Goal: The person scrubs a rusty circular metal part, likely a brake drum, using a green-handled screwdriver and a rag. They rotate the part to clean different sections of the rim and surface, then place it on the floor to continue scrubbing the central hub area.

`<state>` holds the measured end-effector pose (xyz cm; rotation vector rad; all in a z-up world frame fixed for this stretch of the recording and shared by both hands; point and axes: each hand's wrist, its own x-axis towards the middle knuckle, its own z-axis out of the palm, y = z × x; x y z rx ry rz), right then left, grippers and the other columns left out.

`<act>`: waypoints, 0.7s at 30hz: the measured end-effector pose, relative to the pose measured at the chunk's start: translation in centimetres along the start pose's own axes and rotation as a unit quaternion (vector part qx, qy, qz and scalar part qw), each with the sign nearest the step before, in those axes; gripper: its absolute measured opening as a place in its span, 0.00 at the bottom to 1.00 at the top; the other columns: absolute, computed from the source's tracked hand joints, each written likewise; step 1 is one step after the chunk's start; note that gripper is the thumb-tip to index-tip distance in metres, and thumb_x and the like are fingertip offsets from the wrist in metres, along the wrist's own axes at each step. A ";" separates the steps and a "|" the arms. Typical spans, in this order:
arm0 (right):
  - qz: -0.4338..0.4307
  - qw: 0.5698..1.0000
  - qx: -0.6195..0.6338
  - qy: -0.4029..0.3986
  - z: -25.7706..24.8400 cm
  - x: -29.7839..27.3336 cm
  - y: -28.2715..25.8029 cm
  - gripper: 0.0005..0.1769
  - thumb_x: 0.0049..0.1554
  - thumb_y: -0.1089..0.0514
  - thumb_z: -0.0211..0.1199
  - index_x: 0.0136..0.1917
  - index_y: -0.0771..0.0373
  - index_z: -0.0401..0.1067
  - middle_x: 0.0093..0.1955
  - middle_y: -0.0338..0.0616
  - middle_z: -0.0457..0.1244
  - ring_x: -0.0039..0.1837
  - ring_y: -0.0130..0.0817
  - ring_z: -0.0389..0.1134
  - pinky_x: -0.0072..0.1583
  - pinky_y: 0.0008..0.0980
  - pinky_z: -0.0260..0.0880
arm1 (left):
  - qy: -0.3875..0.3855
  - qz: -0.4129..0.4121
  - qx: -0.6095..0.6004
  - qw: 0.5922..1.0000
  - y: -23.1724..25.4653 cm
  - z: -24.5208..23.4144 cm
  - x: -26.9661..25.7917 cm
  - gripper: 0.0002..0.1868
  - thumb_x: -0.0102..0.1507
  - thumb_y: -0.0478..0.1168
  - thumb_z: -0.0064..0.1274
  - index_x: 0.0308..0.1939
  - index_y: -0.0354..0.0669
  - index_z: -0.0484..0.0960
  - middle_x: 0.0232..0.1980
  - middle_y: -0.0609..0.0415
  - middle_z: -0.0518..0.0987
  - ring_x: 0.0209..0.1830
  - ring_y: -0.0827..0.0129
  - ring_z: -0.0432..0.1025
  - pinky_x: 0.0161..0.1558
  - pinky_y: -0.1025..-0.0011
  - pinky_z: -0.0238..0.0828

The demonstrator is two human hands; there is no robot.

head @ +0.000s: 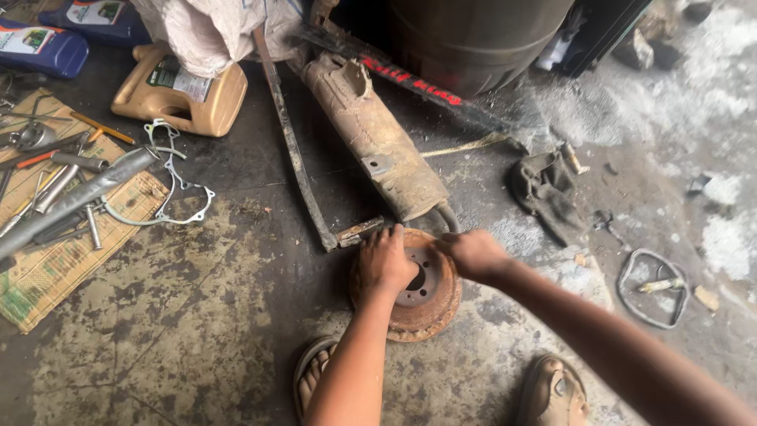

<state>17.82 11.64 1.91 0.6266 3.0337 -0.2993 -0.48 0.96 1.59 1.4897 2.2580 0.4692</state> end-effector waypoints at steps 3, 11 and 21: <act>-0.009 1.000 0.014 -0.010 0.6 -0.7 0.6 0.22 0.54 0.66 0.55 0.60 0.53 0.75 0.55 0.40 0.70 0.38 0.39 0.73 0.35 0.38 0.73 | 0.023 0.006 -0.017 1.000 -0.6 -0.1 -0.1 0.33 0.49 0.37 0.56 0.60 0.41 0.74 0.64 0.43 0.75 0.67 0.48 0.66 0.69 0.49 0.59; 0.255 0.966 0.019 0.050 2.1 -1.5 3.7 0.07 0.64 0.55 0.59 0.53 0.53 0.76 0.46 0.43 0.71 0.41 0.43 0.72 0.44 0.42 0.74 | -0.008 0.002 0.000 1.000 0.3 -2.3 -0.2 0.32 0.48 0.36 0.57 0.59 0.40 0.74 0.64 0.41 0.73 0.65 0.48 0.66 0.68 0.55 0.60; 0.251 0.917 0.308 -0.039 0.0 -1.0 3.9 0.16 0.57 0.56 0.64 0.59 0.54 0.76 0.53 0.43 0.72 0.54 0.35 0.75 0.58 0.36 0.76 | -0.045 -0.089 0.014 0.995 1.2 -1.8 -0.7 0.34 0.51 0.38 0.57 0.63 0.39 0.70 0.67 0.41 0.71 0.62 0.47 0.71 0.60 0.56 0.70</act>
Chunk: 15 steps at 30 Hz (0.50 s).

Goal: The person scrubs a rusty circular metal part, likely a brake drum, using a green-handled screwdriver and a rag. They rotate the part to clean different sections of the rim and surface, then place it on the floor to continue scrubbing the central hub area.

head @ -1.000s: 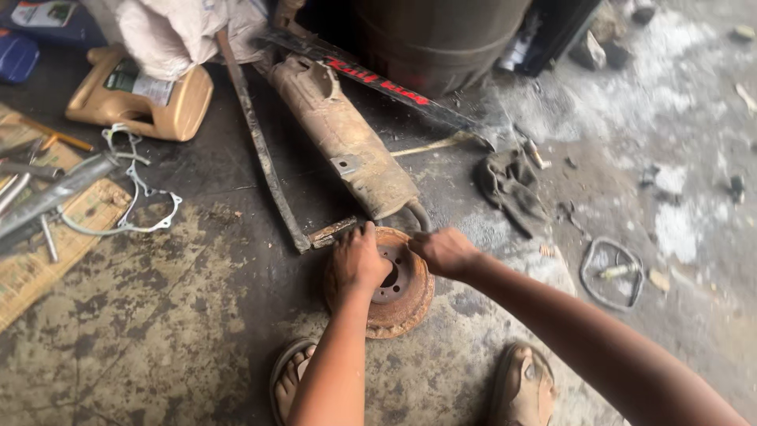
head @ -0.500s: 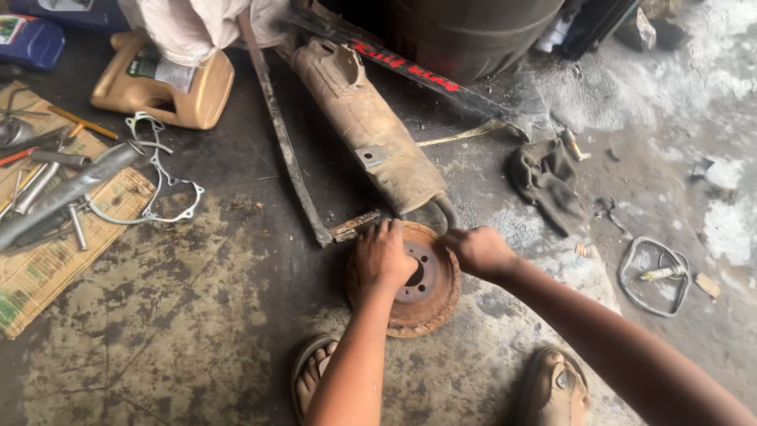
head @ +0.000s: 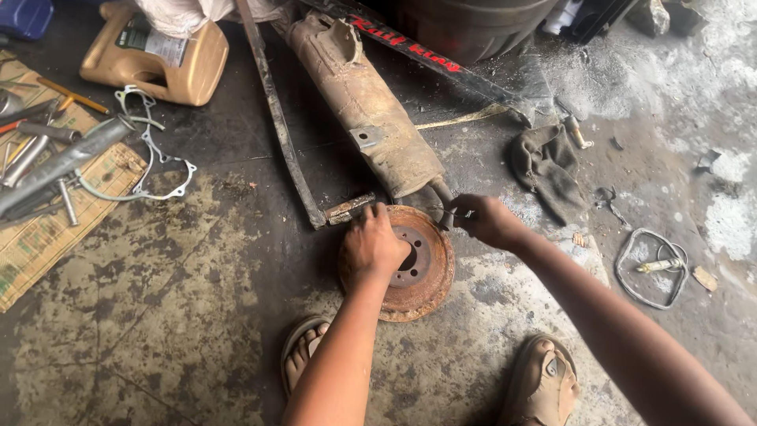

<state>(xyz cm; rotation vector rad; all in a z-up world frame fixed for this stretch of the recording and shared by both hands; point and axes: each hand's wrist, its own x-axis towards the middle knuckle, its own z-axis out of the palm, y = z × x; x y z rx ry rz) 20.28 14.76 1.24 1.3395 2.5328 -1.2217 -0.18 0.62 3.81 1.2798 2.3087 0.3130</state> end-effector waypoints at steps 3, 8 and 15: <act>0.012 1.000 -0.023 -0.008 0.7 -0.8 -1.1 0.12 0.59 0.52 0.65 0.54 0.56 0.78 0.52 0.43 0.73 0.53 0.33 0.75 0.59 0.34 0.77 | 0.010 -0.041 0.023 0.999 0.5 0.7 -0.9 0.37 0.57 0.38 0.57 0.70 0.41 0.67 0.71 0.42 0.68 0.65 0.47 0.70 0.64 0.54 0.67; 0.075 0.985 0.155 0.022 2.1 -1.9 -1.7 0.11 0.59 0.54 0.65 0.51 0.62 0.79 0.49 0.46 0.73 0.54 0.36 0.74 0.62 0.39 0.74 | 0.059 -0.203 -0.053 0.976 2.0 2.0 -3.7 0.39 0.56 0.36 0.61 0.70 0.63 0.66 0.79 0.55 0.57 0.78 0.54 0.54 0.75 0.42 0.43; 0.038 0.992 0.111 0.053 3.8 -2.2 -0.4 0.11 0.56 0.58 0.66 0.53 0.62 0.79 0.49 0.44 0.72 0.53 0.35 0.74 0.59 0.39 0.74 | 0.121 -0.162 -0.124 0.971 0.5 3.5 -4.2 0.40 0.51 0.33 0.60 0.68 0.64 0.74 0.78 0.57 0.61 0.77 0.50 0.54 0.75 0.46 0.45</act>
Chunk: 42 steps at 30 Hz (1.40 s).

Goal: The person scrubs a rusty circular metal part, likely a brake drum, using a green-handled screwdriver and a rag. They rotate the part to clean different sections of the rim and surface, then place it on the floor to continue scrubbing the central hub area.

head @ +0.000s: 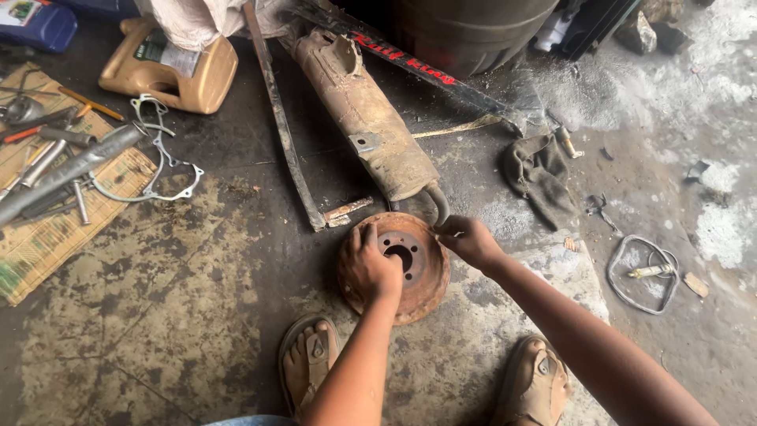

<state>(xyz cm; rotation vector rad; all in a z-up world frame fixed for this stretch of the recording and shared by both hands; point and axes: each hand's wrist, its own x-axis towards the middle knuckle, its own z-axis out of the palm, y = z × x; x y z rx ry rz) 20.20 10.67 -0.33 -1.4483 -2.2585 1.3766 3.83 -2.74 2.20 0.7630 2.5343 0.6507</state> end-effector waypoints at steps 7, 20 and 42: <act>0.045 0.998 -0.027 0.023 1.2 -1.4 0.9 0.07 0.58 0.59 0.61 0.48 0.60 0.77 0.46 0.47 0.73 0.46 0.34 0.76 0.52 0.35 0.78 | -0.023 0.136 0.010 0.990 -1.8 0.7 3.0 0.38 0.48 0.31 0.55 0.63 0.62 0.80 0.75 0.56 0.68 0.73 0.53 0.63 0.72 0.60 0.58; -0.091 0.966 -0.168 0.173 4.8 -0.2 -2.1 0.04 0.54 0.61 0.60 0.43 0.62 0.75 0.41 0.60 0.68 0.46 0.61 0.70 0.48 0.52 0.71 | 0.023 0.058 0.116 0.991 0.6 -1.1 5.1 0.29 0.53 0.46 0.63 0.57 0.44 0.78 0.71 0.50 0.70 0.66 0.50 0.68 0.65 0.55 0.66; 0.047 0.976 -0.178 0.121 3.8 -0.8 -3.2 0.10 0.54 0.55 0.63 0.49 0.58 0.75 0.43 0.59 0.69 0.48 0.59 0.71 0.50 0.54 0.72 | 0.020 0.127 0.121 0.984 0.7 -3.0 5.9 0.29 0.49 0.43 0.62 0.54 0.39 0.79 0.65 0.44 0.72 0.65 0.49 0.66 0.65 0.58 0.64</act>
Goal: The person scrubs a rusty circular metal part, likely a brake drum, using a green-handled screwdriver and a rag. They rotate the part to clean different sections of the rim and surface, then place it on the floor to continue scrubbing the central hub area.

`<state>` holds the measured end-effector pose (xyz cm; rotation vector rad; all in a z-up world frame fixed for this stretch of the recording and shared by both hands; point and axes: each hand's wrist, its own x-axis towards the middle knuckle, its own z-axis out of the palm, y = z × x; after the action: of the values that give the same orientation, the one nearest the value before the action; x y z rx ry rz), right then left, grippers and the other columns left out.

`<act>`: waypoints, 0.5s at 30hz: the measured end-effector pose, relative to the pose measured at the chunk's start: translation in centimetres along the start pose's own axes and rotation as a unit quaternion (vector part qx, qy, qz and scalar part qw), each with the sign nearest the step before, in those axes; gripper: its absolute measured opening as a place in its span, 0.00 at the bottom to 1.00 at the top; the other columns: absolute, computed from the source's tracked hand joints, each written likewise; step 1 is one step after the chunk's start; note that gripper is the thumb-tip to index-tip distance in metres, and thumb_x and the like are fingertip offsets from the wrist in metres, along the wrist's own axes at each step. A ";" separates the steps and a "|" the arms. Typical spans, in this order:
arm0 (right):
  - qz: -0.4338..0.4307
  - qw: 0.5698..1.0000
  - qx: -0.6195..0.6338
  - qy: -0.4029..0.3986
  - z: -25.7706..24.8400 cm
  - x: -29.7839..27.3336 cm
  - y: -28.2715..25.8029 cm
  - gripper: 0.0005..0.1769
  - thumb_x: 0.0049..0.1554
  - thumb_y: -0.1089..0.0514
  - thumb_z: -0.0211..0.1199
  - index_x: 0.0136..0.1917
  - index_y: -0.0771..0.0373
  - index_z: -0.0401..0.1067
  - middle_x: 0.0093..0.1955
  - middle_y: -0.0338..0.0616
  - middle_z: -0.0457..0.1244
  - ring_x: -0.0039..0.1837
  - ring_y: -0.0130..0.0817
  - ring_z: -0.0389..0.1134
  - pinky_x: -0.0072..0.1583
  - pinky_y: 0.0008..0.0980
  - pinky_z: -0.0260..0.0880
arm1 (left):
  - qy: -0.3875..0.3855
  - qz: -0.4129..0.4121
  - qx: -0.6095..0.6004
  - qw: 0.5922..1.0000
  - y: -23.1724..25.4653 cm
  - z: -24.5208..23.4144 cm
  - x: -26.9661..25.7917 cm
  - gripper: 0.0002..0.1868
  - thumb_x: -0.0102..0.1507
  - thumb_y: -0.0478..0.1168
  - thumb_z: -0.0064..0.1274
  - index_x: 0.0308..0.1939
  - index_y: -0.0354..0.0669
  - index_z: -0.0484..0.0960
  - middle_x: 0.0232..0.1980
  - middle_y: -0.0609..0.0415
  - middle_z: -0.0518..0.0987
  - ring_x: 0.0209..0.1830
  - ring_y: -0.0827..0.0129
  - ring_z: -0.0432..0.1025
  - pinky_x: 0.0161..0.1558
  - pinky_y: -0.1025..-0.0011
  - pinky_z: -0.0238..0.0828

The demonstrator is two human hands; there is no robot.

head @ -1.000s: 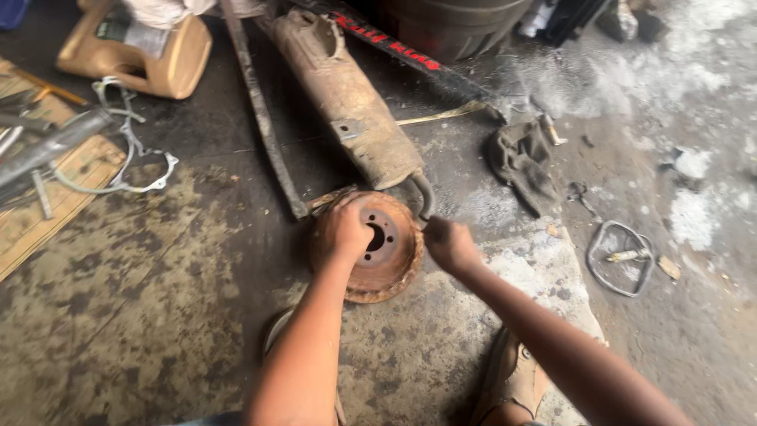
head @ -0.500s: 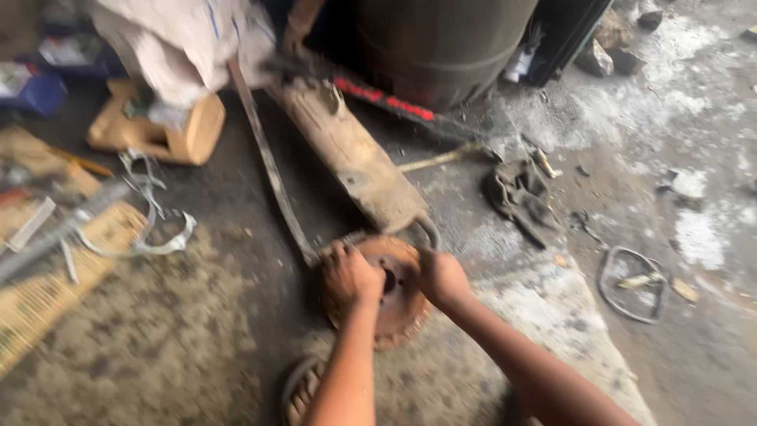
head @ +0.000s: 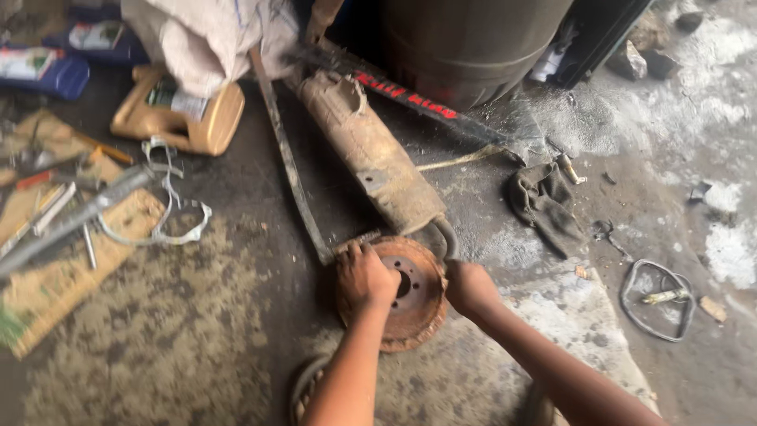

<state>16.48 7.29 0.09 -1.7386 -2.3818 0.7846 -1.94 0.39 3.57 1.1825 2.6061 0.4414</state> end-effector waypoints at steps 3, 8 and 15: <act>-0.015 0.997 0.007 0.076 -0.9 1.5 1.9 0.08 0.60 0.56 0.60 0.52 0.58 0.75 0.42 0.60 0.69 0.48 0.59 0.71 0.49 0.51 0.72 | -0.002 0.017 -0.016 1.000 1.0 -0.2 0.2 0.33 0.46 0.45 0.64 0.55 0.40 0.79 0.65 0.43 0.71 0.64 0.47 0.65 0.63 0.55 0.62; -0.001 0.997 0.071 -0.004 -0.1 2.1 2.4 0.09 0.52 0.58 0.63 0.46 0.59 0.78 0.40 0.56 0.71 0.43 0.49 0.75 0.49 0.43 0.75 | -0.022 0.012 -0.004 1.000 -0.1 -0.2 -0.4 0.27 0.50 0.41 0.60 0.53 0.37 0.79 0.65 0.43 0.72 0.65 0.49 0.67 0.66 0.58 0.64; 0.031 0.998 0.044 -0.034 -0.4 0.0 1.6 0.10 0.53 0.56 0.64 0.43 0.66 0.78 0.38 0.54 0.71 0.40 0.44 0.74 0.48 0.42 0.75 | -0.031 -0.002 0.018 0.999 -0.3 0.2 -0.3 0.32 0.49 0.41 0.60 0.57 0.36 0.76 0.65 0.43 0.71 0.66 0.51 0.67 0.65 0.58 0.64</act>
<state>18.01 7.81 -0.32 -1.7866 -2.3058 0.9577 -1.88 0.01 3.30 1.1816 2.5735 0.3534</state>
